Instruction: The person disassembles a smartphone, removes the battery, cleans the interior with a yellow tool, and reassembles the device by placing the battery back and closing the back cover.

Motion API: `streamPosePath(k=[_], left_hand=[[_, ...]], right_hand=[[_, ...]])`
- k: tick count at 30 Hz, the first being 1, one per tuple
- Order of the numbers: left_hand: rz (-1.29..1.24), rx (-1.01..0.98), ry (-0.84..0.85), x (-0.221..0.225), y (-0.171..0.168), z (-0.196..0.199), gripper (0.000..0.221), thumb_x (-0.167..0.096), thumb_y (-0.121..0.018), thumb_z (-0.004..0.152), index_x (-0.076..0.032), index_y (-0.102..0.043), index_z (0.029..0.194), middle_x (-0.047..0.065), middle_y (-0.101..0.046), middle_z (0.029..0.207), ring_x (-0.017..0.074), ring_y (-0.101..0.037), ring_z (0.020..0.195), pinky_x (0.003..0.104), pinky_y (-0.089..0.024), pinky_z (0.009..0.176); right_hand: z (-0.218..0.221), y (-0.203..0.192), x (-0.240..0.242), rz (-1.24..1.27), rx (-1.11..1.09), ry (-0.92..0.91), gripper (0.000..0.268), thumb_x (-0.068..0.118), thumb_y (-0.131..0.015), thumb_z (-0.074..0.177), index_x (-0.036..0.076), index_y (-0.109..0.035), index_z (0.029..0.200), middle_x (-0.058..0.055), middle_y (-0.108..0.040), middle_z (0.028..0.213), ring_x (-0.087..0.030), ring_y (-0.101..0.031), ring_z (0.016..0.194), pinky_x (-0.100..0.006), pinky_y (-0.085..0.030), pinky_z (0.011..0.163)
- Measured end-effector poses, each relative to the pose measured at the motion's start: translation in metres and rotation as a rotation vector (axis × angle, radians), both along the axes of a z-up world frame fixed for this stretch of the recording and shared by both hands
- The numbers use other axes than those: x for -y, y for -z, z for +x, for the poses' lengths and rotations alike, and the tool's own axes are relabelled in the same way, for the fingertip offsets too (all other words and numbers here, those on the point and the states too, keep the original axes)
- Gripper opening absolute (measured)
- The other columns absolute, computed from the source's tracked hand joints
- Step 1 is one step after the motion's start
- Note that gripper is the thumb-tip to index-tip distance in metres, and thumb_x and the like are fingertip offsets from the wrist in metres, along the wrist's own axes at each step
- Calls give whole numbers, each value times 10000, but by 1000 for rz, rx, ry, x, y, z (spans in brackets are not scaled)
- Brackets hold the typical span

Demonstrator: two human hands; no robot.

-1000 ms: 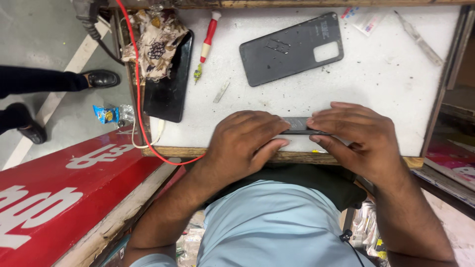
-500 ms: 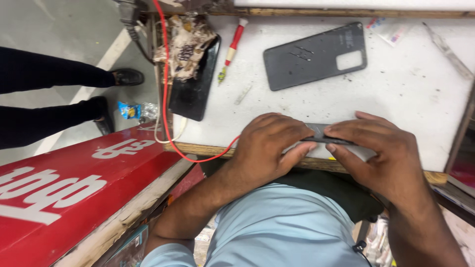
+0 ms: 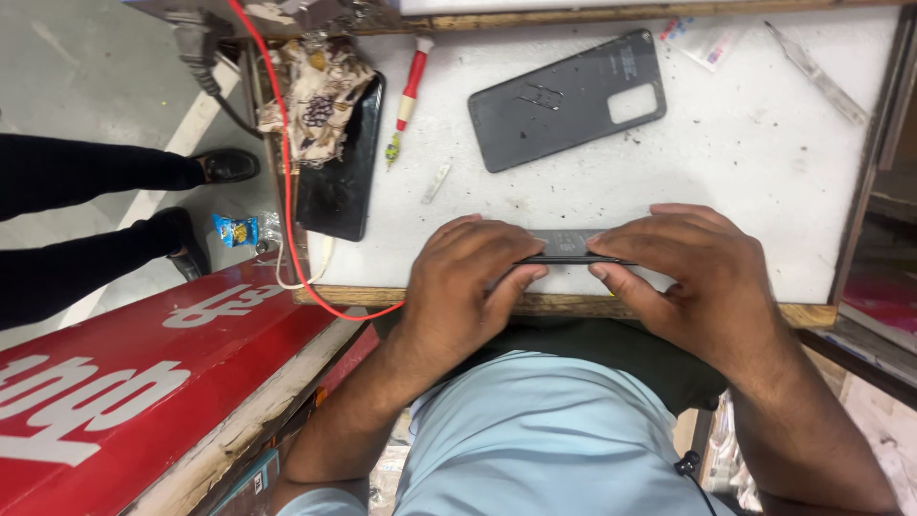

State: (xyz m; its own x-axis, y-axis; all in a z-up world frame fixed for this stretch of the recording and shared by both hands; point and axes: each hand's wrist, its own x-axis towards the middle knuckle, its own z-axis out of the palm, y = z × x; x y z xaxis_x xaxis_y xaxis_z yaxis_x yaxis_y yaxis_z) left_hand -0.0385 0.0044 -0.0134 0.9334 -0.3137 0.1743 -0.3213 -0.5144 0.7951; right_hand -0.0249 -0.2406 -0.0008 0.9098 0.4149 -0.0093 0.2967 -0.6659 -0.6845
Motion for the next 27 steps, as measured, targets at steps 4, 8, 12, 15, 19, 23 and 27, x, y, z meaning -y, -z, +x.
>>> streamPosePath(k=[4, 8, 12, 15, 19, 23, 27], left_hand=[[-37, -41, -2, -1, 7, -4, 174, -201, -798, 930, -74, -741, 1034, 69, -741, 1015, 255, -725, 1013, 419, -548, 986], [-8, -27, -1, 1, 6, -4, 173, -197, -785, 937, -67, -730, 1037, 73, -737, 1018, 270, -718, 1015, 426, -544, 989], [4, -186, 148, -9, -3, 4, 303, -267, -776, 928, -61, -677, 1127, 97, -717, 1147, 297, -690, 1099, 425, -548, 958], [-163, -502, 379, -18, 4, 16, 461, -330, -756, 954, -59, -582, 1283, 120, -657, 1317, 256, -657, 1223, 392, -543, 1014], [-828, -1012, 636, -7, 30, 30, 784, -329, -716, 1058, -73, -261, 1643, 158, -495, 1575, 193, -449, 1514, 329, -376, 1271], [-1035, -1200, 517, 15, 42, 25, 1038, -164, -789, 941, -74, -91, 1704, 165, -466, 1500, 226, -474, 1391, 373, -426, 1171], [-1145, -1011, 278, 27, 39, 20, 1084, -80, -812, 900, -42, -88, 1706, 170, -520, 1433, 214, -537, 1314, 383, -466, 1135]], right_hand=[[-2, 0, -1, -78, 36, -52, 262, 319, -813, 844, 178, -774, 1062, 23, -785, 993, -140, -741, 930, -458, -531, 1040], [-8, 1, -5, -127, 125, -43, 185, 300, -805, 891, 204, -766, 1044, 51, -785, 1013, -108, -736, 936, -450, -518, 1053], [-9, 10, -4, -196, 332, -87, 144, 268, -804, 935, 215, -774, 1065, 76, -769, 1033, -99, -698, 1014, -474, -427, 1142], [-7, 19, 4, -137, 561, -147, 109, 240, -812, 942, 246, -777, 1045, 105, -757, 1039, -122, -657, 1095, -541, -303, 1214], [6, 19, 15, 11, 724, -250, 150, 276, -825, 923, 281, -768, 1061, 143, -741, 1092, -159, -585, 1199, -578, -199, 1253], [19, 8, 13, 71, 823, -233, 165, 244, -826, 906, 292, -764, 1051, 37, -730, 1145, -285, -465, 1261, -548, -231, 1220], [-11, 2, -3, 358, 383, 177, 281, 185, -745, 1012, 16, -624, 1202, -191, -626, 1292, -310, -553, 1314, -464, -475, 1086]])
